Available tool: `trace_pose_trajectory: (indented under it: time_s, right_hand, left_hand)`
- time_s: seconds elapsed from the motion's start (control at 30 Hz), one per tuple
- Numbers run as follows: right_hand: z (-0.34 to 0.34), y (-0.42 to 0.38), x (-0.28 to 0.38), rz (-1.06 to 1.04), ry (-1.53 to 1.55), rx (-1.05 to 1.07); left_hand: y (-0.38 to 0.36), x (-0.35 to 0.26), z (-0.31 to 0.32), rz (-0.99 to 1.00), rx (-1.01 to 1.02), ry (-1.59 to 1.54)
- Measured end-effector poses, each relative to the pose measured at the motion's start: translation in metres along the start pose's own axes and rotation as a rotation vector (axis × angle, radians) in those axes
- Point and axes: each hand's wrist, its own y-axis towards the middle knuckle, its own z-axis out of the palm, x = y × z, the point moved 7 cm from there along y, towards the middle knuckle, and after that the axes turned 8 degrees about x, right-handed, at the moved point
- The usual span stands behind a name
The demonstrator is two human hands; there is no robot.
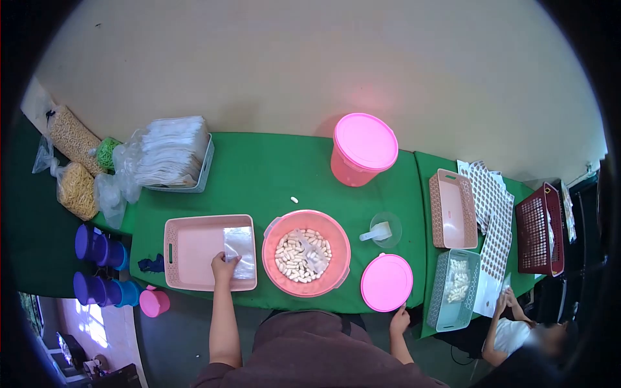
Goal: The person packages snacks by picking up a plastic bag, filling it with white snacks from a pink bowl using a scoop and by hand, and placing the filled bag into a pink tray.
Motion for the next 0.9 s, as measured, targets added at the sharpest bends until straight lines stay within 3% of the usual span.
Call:
trace_pose_trajectory:
  time_s: [0.07,0.13,0.27,0.4,0.47,0.53,0.6,0.63,0.7,0.73,0.8,0.9]
  right_hand:
    - [-0.045,-0.02,0.057,0.175,-0.099,-0.168]
    - [-0.058,-0.014,0.105,0.206,-0.081,-0.131]
    - [-0.045,0.01,0.232,-0.399,0.477,-0.084]
    - [-0.003,0.002,0.378,-1.009,0.486,0.075]
    - [0.021,0.004,0.445,-0.975,0.236,0.244]
    - [0.059,0.013,0.492,-1.111,0.25,0.236]
    - [0.116,0.023,0.516,-1.208,0.114,0.438]
    - [0.138,0.028,0.52,-1.223,0.123,0.439]
    - [0.204,0.015,0.522,-1.446,-0.281,0.692]
    - [0.219,0.014,0.523,-1.463,-0.276,0.692]
    - [0.257,-0.003,0.506,-1.575,-0.447,0.913]
    - [0.285,-0.003,0.492,-1.57,-0.432,0.955]
  left_hand:
    - [0.005,0.013,0.003,0.009,-0.016,-0.046]
    - [0.01,0.022,0.004,0.091,-0.101,0.039]
    - [-0.008,-0.013,-0.001,0.012,-0.025,0.033]
    - [-0.01,-0.011,-0.002,0.035,-0.05,0.012]
    - [-0.013,-0.017,-0.004,0.036,-0.063,0.022]
    - [-0.014,-0.016,-0.003,0.026,-0.052,0.01]
    - [-0.015,-0.016,-0.003,0.024,-0.063,-0.001]
    - [-0.016,-0.015,-0.004,0.031,-0.067,0.001]
    - [-0.019,-0.018,-0.004,0.03,-0.075,-0.035]
    - [-0.019,-0.018,-0.004,0.031,-0.091,-0.041]
    - [-0.019,-0.017,-0.003,0.028,-0.063,-0.037]
    - [-0.022,-0.016,-0.003,0.032,-0.1,-0.033]
